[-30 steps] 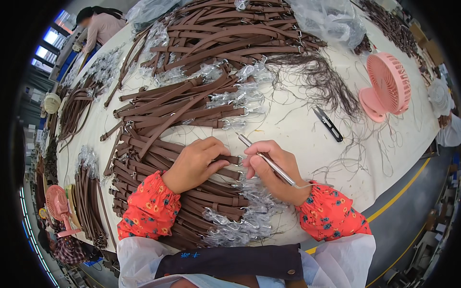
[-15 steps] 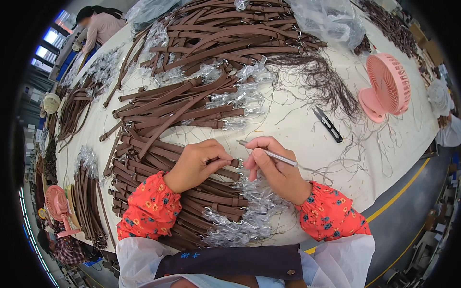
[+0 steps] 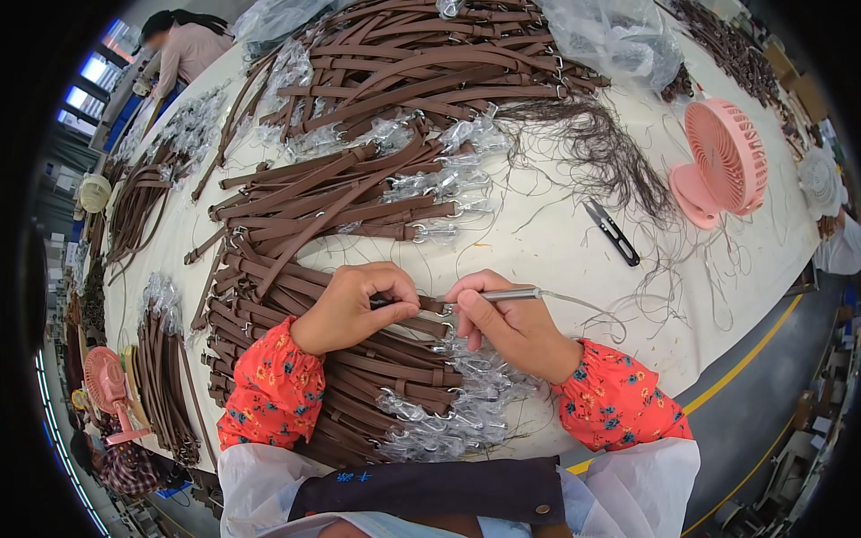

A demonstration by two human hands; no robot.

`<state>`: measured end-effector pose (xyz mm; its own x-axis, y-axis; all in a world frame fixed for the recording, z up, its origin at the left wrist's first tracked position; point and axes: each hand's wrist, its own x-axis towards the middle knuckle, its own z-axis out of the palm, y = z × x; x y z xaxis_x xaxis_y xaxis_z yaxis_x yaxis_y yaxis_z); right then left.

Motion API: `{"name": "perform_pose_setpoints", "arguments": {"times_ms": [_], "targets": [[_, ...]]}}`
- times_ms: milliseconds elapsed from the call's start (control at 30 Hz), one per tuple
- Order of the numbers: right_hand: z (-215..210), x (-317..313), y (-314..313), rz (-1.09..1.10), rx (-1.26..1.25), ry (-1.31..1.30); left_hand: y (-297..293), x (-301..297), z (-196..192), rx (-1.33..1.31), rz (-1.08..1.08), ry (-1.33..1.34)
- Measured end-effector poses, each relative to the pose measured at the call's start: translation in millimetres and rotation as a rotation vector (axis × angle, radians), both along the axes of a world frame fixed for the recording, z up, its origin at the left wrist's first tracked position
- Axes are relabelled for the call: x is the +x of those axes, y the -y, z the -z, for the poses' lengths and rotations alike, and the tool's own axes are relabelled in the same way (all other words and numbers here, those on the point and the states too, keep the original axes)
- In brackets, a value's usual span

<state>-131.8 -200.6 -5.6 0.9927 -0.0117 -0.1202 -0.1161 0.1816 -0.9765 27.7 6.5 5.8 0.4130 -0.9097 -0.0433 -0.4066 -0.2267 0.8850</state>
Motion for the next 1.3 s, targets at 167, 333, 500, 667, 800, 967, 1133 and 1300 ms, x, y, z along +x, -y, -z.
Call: {"name": "perform_pose_setpoints", "arguments": {"times_ms": [167,333,500,667,800,967,1133,1300], "targets": [[0,0,0,-0.007,-0.006,0.004,0,0,-1,0.015,0.002,-0.020],[0,0,0,-0.004,-0.002,-0.005,0,1,-2,0.009,0.038,-0.010],[2,0,-1,0.012,0.017,0.003,-2,5,2,-0.061,0.167,0.086],[1,0,3,0.016,-0.046,0.050,2,-11,-3,-0.020,0.008,0.201],[2,1,1,0.048,-0.074,0.088,2,-22,8,-0.123,0.044,0.718],[2,-1,3,0.029,-0.057,0.047,4,-27,3,-0.084,0.097,0.933],[-2,-1,2,-0.015,0.029,0.018,7,-19,5,-0.090,0.032,0.663],[-4,-1,3,-0.064,0.009,-0.017,6,-14,4,-0.087,0.029,0.555]]}}
